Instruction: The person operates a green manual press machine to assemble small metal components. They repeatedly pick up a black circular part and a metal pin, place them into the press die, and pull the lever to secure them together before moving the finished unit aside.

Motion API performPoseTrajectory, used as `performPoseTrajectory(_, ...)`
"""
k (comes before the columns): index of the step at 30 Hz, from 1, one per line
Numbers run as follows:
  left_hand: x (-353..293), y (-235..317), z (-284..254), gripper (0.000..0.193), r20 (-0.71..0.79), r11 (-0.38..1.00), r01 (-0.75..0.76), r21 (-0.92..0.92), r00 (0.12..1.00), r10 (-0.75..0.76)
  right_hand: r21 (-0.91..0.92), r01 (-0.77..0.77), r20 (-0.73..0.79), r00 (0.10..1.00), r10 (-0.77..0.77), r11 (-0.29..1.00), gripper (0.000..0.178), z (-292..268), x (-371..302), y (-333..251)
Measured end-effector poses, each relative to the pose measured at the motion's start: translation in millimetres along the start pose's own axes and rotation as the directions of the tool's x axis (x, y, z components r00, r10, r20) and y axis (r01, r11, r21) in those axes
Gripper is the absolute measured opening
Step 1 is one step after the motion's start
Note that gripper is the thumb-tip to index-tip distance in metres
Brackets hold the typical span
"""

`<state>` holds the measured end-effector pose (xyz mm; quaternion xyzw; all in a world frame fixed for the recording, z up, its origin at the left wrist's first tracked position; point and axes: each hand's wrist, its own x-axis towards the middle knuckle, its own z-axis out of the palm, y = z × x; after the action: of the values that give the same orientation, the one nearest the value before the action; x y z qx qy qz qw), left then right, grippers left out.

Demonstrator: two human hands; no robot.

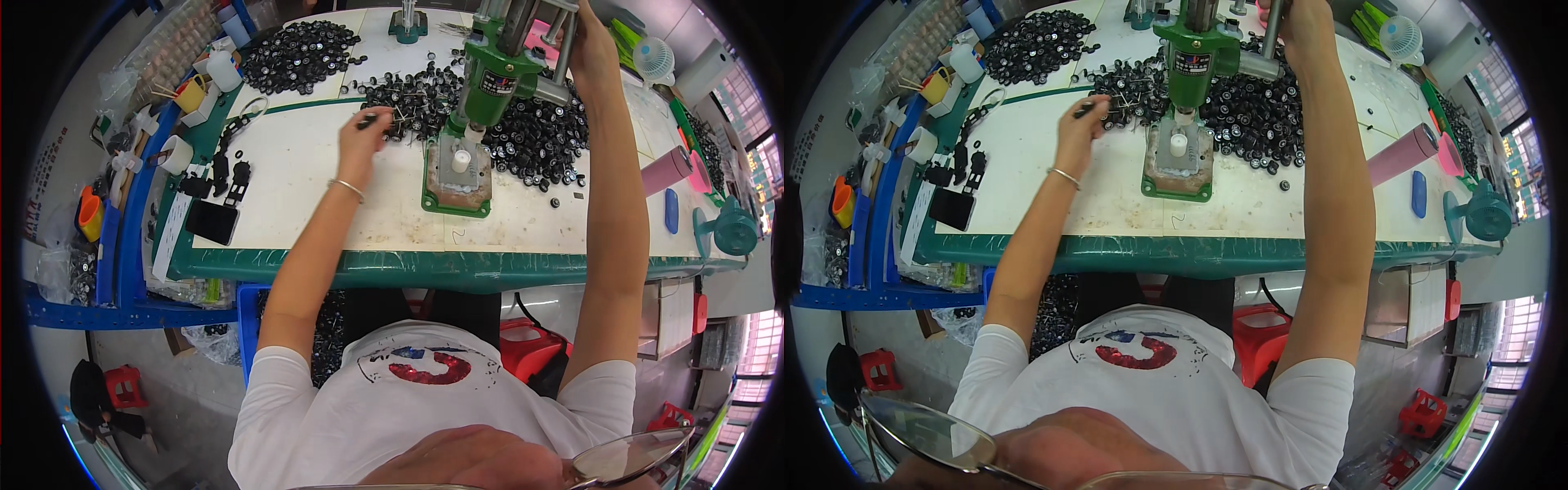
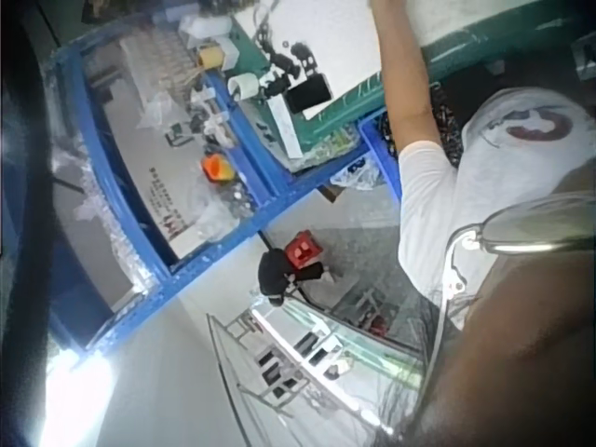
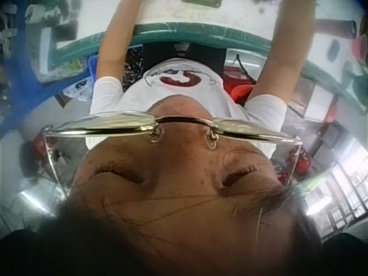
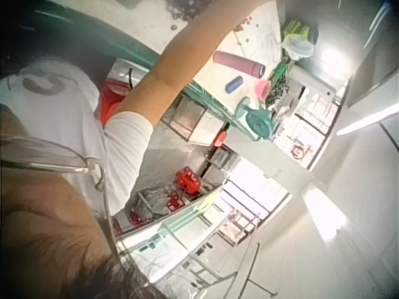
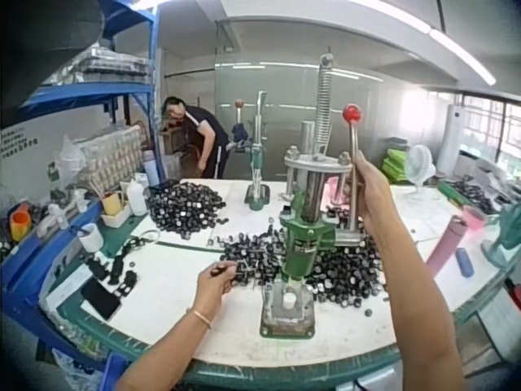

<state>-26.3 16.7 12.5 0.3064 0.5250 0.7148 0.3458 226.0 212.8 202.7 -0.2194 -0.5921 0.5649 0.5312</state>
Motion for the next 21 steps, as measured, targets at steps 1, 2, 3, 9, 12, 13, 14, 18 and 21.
performPoseTrajectory(1,4,2,-20,0.015,-0.066,1.000,0.004,0.021,0.998,-0.003,0.025,-0.006,-0.059,0.998,0.008,1.000,0.034,8,-10,11)
performPoseTrajectory(2,10,2,-36,0.017,-0.105,0.986,-0.007,0.165,0.994,0.025,0.030,0.000,-0.129,0.992,0.004,1.000,0.036,14,-34,10)
performPoseTrajectory(3,15,3,-44,0.017,-0.134,0.970,0.011,0.243,0.991,0.022,0.032,0.010,-0.201,0.980,-0.003,0.999,0.038,16,-55,9)
performPoseTrajectory(9,38,-17,-44,0.023,0.163,0.808,-0.129,0.576,0.986,0.041,-0.077,-0.203,-0.301,0.938,0.171,0.976,0.033,-64,-141,40)
performPoseTrajectory(12,29,-27,-37,0.027,0.316,0.799,-0.242,0.551,0.946,0.068,-0.248,-0.301,-0.334,0.919,0.210,0.921,0.029,-90,-188,54)
performPoseTrajectory(13,18,-27,-35,0.029,0.343,0.777,-0.262,0.572,0.937,0.064,-0.310,-0.332,-0.346,0.912,0.219,0.891,0.027,-96,-202,58)
performPoseTrajectory(14,7,-24,-29,0.031,0.376,0.752,-0.288,0.593,0.925,0.058,-0.365,-0.361,-0.364,0.904,0.225,0.858,0.026,-102,-214,64)
performPoseTrajectory(18,-34,-6,-26,0.032,0.289,0.876,-0.017,0.483,0.947,-0.140,-0.653,-0.245,-0.196,0.969,0.152,0.717,0.017,-112,-249,88)
performPoseTrajectory(21,-60,0,-31,0.029,0.294,0.880,-0.104,0.464,0.955,-0.043,-0.807,-0.111,-0.072,0.993,0.090,0.580,0.018,-84,-260,85)
